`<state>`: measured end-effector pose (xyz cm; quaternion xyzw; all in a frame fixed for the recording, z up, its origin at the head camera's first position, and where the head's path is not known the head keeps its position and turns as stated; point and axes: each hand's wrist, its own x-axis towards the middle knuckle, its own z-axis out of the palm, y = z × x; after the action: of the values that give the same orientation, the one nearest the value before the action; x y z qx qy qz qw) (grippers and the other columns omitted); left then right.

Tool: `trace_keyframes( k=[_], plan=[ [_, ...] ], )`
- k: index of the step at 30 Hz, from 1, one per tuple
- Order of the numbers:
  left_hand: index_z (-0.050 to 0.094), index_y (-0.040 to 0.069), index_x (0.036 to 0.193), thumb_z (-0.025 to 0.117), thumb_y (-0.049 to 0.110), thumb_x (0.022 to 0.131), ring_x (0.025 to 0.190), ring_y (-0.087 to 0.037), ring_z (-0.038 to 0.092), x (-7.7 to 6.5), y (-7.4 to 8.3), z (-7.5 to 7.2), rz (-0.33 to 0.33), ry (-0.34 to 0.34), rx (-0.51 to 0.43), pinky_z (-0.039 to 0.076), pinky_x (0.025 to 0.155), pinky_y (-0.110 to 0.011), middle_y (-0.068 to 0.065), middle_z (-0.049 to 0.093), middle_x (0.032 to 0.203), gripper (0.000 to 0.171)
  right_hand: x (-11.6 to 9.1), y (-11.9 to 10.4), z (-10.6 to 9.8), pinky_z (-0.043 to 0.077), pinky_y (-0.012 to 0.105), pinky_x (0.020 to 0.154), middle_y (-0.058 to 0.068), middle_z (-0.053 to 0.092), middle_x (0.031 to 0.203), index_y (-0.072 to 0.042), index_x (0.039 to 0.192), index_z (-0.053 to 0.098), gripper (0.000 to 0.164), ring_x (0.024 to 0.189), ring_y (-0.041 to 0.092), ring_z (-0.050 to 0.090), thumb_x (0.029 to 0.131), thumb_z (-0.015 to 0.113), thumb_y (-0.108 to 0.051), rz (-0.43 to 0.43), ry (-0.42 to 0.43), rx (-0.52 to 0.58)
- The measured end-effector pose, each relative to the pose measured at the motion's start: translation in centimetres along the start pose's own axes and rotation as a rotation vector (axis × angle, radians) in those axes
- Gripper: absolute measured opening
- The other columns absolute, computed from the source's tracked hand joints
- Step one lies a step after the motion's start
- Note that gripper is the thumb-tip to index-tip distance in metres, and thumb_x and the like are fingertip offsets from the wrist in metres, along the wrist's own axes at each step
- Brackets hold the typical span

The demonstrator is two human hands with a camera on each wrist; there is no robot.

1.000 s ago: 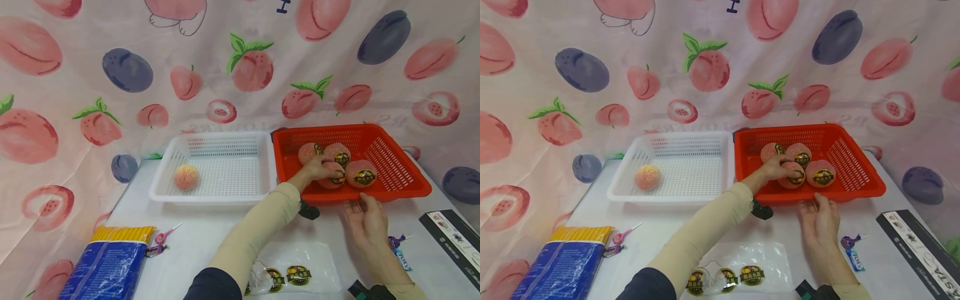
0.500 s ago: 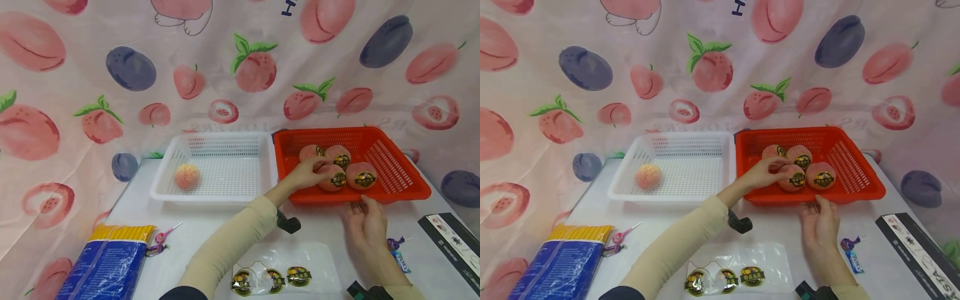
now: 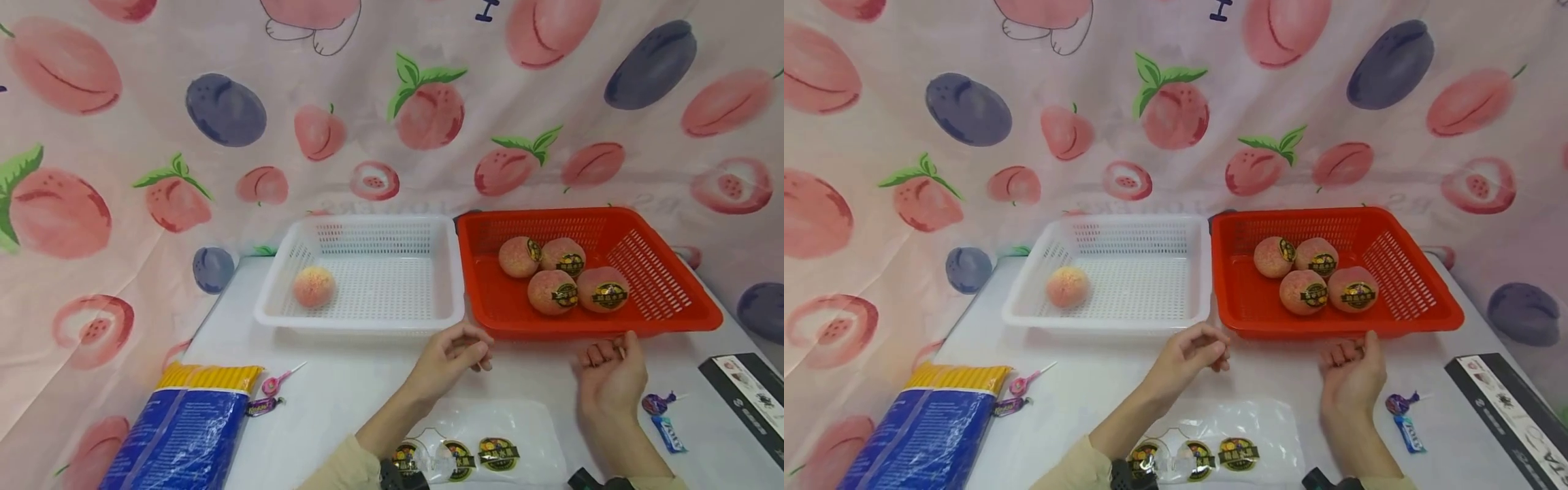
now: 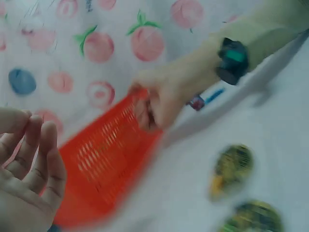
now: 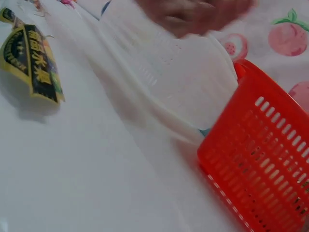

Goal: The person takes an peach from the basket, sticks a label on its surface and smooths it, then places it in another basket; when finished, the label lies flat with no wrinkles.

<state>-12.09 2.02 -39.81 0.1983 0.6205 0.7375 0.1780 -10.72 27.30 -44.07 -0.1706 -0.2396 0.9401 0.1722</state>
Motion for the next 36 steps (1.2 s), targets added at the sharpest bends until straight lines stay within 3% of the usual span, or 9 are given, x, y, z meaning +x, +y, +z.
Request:
trace_keyframes(
  k=[2,4,7,9,14,18,22,30,36],
  plan=[
    [0.054,-0.002,0.104,0.054,0.016,0.087,0.072,-0.010,0.060,-0.9,-1.6,-0.8,-0.046,0.065,-0.079,0.050,0.069,-0.027,-0.014,0.059,0.085,0.024,-0.1,-0.5,0.3,0.014,0.030,0.054,0.002,0.029,0.064,-0.009,0.074,0.040,0.023,0.058,0.018,0.024,0.089,0.049,-0.025,-0.073,0.029,0.076],
    [0.054,-0.001,0.104,0.056,0.019,0.086,0.073,-0.010,0.059,-1.7,-2.7,-1.5,-0.114,0.148,-0.209,0.049,0.071,-0.026,-0.005,0.058,0.083,0.027,-0.3,-1.0,0.8,0.014,0.029,0.051,0.004,0.030,0.060,-0.006,0.067,0.040,0.025,0.055,0.018,0.024,0.088,0.047,-0.019,-0.187,-0.016,0.074],
    [0.052,0.004,0.103,0.054,0.022,0.086,0.079,-0.011,0.057,-2.7,-3.5,-2.7,-0.184,0.293,-0.426,0.046,0.074,-0.025,0.002,0.056,0.085,0.025,-0.9,-1.5,1.8,0.020,0.028,0.047,0.007,0.031,0.060,-0.003,0.065,0.040,0.026,0.054,0.019,0.026,0.090,0.039,-0.014,-0.347,-0.175,-0.038],
    [0.050,0.011,0.101,0.052,0.024,0.086,0.086,-0.013,0.055,-3.4,-3.4,-3.3,-0.202,0.390,-0.549,0.044,0.078,-0.027,0.002,0.054,0.090,0.020,-1.1,-1.7,2.4,0.025,0.028,0.048,0.008,0.034,0.063,0.000,0.068,0.041,0.028,0.056,0.020,0.029,0.092,0.031,-0.010,-0.414,-0.344,-0.080],
    [0.043,0.015,0.103,0.047,0.029,0.088,0.106,-0.019,0.048,-4.1,-2.5,-3.9,-0.097,0.607,-0.704,0.042,0.091,-0.037,0.000,0.049,0.101,0.022,-0.8,-2.1,4.0,0.042,0.032,0.059,0.016,0.046,0.073,0.008,0.078,0.045,0.032,0.065,0.025,0.041,0.091,0.016,0.001,-0.335,-0.662,-0.068],
    [0.038,0.017,0.107,0.047,0.035,0.089,0.108,-0.022,0.046,-3.7,-1.8,-3.9,0.019,0.717,-0.772,0.038,0.097,-0.044,0.000,0.046,0.101,0.027,-0.5,-1.6,5.9,0.048,0.030,0.067,0.018,0.053,0.085,0.011,0.090,0.047,0.029,0.076,0.027,0.051,0.091,0.018,0.006,-0.314,-0.827,-0.220],
    [0.036,0.016,0.103,0.050,0.032,0.089,0.110,-0.025,0.045,-3.1,-1.3,-3.7,0.070,0.799,-0.773,0.039,0.097,-0.044,-0.002,0.044,0.102,0.025,-0.2,-0.1,8.4,0.049,0.027,0.071,0.018,0.054,0.097,0.014,0.102,0.043,0.025,0.086,0.025,0.055,0.090,0.021,0.013,-0.315,-0.977,-0.404],
    [0.040,0.007,0.099,0.053,0.012,0.088,0.100,-0.021,0.048,-1.7,-0.6,-3.0,0.093,0.903,-0.765,0.043,0.093,-0.041,-0.004,0.047,0.102,0.018,0.6,3.1,12.2,0.050,0.023,0.071,0.012,0.055,0.100,0.006,0.107,0.046,0.018,0.085,0.021,0.055,0.090,0.044,0.001,-0.288,-0.899,-0.853],
    [0.040,0.008,0.095,0.052,0.010,0.088,0.100,-0.022,0.050,-1.5,-1.0,-3.0,0.083,0.934,-0.731,0.045,0.091,-0.039,-0.003,0.049,0.102,0.014,1.8,5.2,14.5,0.049,0.025,0.076,0.015,0.051,0.106,-0.006,0.110,0.048,0.022,0.091,0.026,0.052,0.089,0.051,-0.015,-0.211,-0.925,-1.056]
  ],
)
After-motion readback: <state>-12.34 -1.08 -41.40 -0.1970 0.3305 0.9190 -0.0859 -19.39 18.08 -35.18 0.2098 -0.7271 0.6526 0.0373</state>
